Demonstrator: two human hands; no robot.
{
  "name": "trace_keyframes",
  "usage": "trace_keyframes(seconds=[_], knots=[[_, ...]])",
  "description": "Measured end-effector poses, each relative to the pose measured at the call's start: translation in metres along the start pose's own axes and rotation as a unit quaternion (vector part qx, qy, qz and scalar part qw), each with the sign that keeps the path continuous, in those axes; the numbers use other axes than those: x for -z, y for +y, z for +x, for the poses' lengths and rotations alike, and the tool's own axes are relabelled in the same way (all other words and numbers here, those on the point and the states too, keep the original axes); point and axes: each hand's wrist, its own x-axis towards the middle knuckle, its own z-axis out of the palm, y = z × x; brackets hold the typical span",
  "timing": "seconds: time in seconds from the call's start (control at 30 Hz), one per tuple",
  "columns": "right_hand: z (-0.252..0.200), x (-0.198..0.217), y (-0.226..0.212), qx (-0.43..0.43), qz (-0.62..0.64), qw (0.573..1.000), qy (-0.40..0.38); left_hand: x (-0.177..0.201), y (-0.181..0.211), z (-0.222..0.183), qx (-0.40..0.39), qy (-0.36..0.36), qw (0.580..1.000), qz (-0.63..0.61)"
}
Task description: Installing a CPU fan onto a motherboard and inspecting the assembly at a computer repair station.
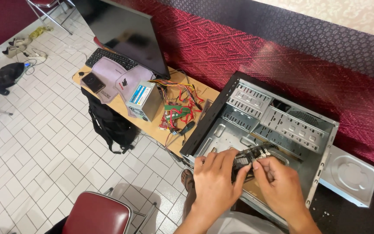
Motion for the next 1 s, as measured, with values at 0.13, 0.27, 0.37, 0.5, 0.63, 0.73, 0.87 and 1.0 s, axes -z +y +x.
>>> trace_keyframes(seconds=[0.13, 0.27, 0.37, 0.5, 0.63, 0.73, 0.87, 1.0], knots=[[0.0, -0.006, 0.01, 0.094, -0.053, 0.993, 0.044, 0.0, -0.001, 0.001, 0.006, -0.001, 1.0, -0.006], [0.008, -0.003, 0.025, 0.226, -0.039, 0.972, 0.06, 0.004, -0.005, 0.002, 0.016, -0.014, 1.0, -0.019], [0.015, 0.007, 0.03, 0.31, -0.068, 0.948, 0.033, 0.007, -0.009, 0.004, 0.024, -0.014, 0.999, -0.037], [0.024, 0.009, 0.042, 0.35, -0.139, 0.926, 0.017, 0.007, -0.009, 0.004, 0.019, -0.011, 0.999, -0.04], [0.03, 0.005, 0.04, 0.42, -0.12, 0.899, 0.023, 0.006, -0.011, 0.005, 0.024, -0.014, 0.999, -0.044], [0.03, 0.002, 0.05, 0.381, -0.12, 0.917, -0.005, 0.008, -0.01, 0.004, 0.024, -0.019, 0.998, -0.046], [0.023, 0.013, 0.039, 0.339, -0.158, 0.927, -0.033, 0.015, -0.005, 0.002, 0.013, -0.022, 0.999, -0.042], [0.008, 0.042, 0.016, 0.451, -0.101, 0.887, 0.012, 0.023, 0.008, -0.016, -0.02, -0.015, 0.999, -0.043]])
